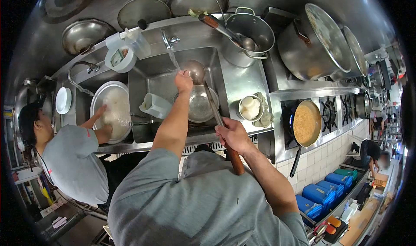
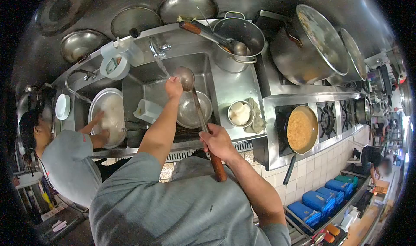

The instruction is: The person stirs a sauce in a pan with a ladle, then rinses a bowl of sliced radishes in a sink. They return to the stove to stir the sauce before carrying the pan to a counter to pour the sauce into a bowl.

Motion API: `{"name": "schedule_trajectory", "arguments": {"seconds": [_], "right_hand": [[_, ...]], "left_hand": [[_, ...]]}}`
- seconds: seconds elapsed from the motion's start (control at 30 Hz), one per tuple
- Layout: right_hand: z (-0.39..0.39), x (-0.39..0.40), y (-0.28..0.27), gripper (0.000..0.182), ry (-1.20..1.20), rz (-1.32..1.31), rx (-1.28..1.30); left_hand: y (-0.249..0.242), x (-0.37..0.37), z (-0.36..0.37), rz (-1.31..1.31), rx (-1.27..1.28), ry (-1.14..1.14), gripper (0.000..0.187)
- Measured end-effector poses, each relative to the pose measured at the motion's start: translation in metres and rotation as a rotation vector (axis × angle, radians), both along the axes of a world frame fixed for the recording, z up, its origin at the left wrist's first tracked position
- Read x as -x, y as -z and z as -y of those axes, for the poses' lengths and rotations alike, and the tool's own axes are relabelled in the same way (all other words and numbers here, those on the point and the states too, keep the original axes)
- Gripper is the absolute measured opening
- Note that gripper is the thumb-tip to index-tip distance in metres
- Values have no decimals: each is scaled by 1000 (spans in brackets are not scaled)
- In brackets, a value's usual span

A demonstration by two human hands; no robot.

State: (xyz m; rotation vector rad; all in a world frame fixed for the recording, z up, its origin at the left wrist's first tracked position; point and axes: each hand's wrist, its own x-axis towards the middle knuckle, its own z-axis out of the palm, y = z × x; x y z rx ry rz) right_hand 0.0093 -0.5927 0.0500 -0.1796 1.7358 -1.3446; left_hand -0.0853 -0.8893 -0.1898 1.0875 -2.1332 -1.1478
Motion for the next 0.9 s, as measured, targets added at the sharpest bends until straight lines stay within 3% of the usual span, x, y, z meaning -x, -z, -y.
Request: {"name": "schedule_trajectory", "arguments": {"seconds": [0.13, 0.2, 0.23, 0.3, 0.43, 0.5, 0.53, 0.6, 0.67, 0.73, 0.8, 0.83, 0.9], "right_hand": [[-1, 3, -11, 12, 31, -63, -9], [-5, 8, -12, 13, -35, -117, -27], [-7, 8, -12, 13, -33, -118, -27], [-8, 9, -11, 13, -22, -125, -24], [-9, 9, -8, 12, -44, -147, -5], [-6, 6, -18, 11, -56, -131, -39], [-6, 5, -17, 11, -56, -134, -39], [-7, 4, -16, 15, -58, -150, -25], [-10, 2, -22, 15, -39, -136, -27], [-12, 3, -22, 16, -19, -122, -31], [-15, 1, -17, 17, -25, -143, -38], [-16, 1, -15, 17, -22, -142, -39], [-18, 3, -13, 18, -7, -189, -51]], "left_hand": [[40, -7, 12, -202, 96, 38, 21], [43, -9, 19, -85, -616, -170, 18], [41, -8, 16, -86, -616, -168, 18], [28, -9, 8, -317, -869, -178, 18], [-38, -2, -11, -338, -988, -148, 26], [-51, 3, -16, 0, -634, 105, 29], [-52, 3, -21, -2, -634, 105, 29], [-50, 3, -31, -59, -164, -26, 26], [-10, 9, -19, -60, -78, 25, 25], [-5, 9, -11, -61, 6, 77, 23], [-2, 3, -7, 170, 185, 192, 22], [23, 0, 5, 170, 185, 196, 22], [90, 3, 28, -162, 80, 284, 21]]}}
